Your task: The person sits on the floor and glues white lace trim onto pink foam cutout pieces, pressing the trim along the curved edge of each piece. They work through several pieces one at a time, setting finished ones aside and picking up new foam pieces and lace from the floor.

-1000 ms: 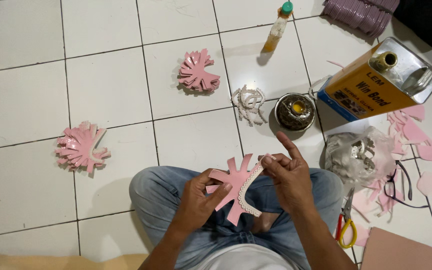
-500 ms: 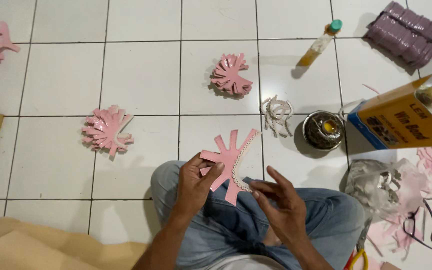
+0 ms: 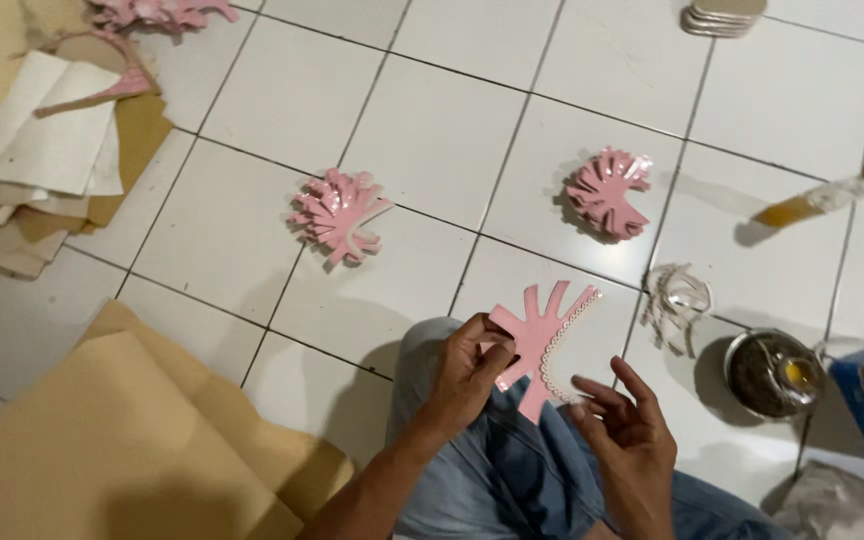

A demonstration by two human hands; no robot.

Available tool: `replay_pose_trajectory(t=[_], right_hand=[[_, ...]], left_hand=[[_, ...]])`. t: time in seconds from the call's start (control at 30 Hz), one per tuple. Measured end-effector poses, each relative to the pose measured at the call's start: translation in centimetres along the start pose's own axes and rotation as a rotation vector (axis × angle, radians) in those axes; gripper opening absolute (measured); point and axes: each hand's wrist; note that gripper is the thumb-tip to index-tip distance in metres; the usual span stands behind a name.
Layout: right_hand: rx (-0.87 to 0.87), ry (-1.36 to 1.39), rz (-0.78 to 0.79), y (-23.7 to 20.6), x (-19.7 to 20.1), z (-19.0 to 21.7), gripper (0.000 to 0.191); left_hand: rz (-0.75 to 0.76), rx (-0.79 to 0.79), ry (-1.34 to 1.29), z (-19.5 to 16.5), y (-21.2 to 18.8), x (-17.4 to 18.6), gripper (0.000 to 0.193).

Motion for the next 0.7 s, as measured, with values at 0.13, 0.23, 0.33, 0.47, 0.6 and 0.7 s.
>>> replay_pose_trajectory(t=[0.13,0.23,0.33,0.47,0.6,0.7], right_hand=[[0.081,-0.238,-0.066,2.2,-0.5,-2.0,0.067],[0.092,-0.335,-0.130,4.5,2.5,-5.6,0.065],[0.216,-0.350,-0.128,6.9,6.1,-10.3,0.063],[0.124,-0.411,-0.096,11.0,8.8,-14.7,0.073],[0.132,-0.466,-0.090,10.2,7.1,-15.1,0.073],[0.028,-0.231,-0.055,8.7,3.9,-11.5,0.066]], left_hand=[[-0.130,0.033,-0.070,0.3,3.0,5.5,0.013],[-0.301,-0.001,0.070,-0.5,6.6,12.3,0.009],[-0.354,-0.072,0.132,-2.2,10.3,18.7,0.010],[-0.536,0.035,0.323,-4.0,15.0,24.8,0.025],[-0.820,-0.219,0.647,-3.5,15.1,26.8,0.039],[-0.694,0.026,0.610,-1.0,12.2,22.9,0.024]])
Point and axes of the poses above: each hand's wrist, its own y-axis towards the middle knuckle, its own x-axis out of the back of the hand, z = x × y, and after that the axes turned 6 degrees about -z, right-handed
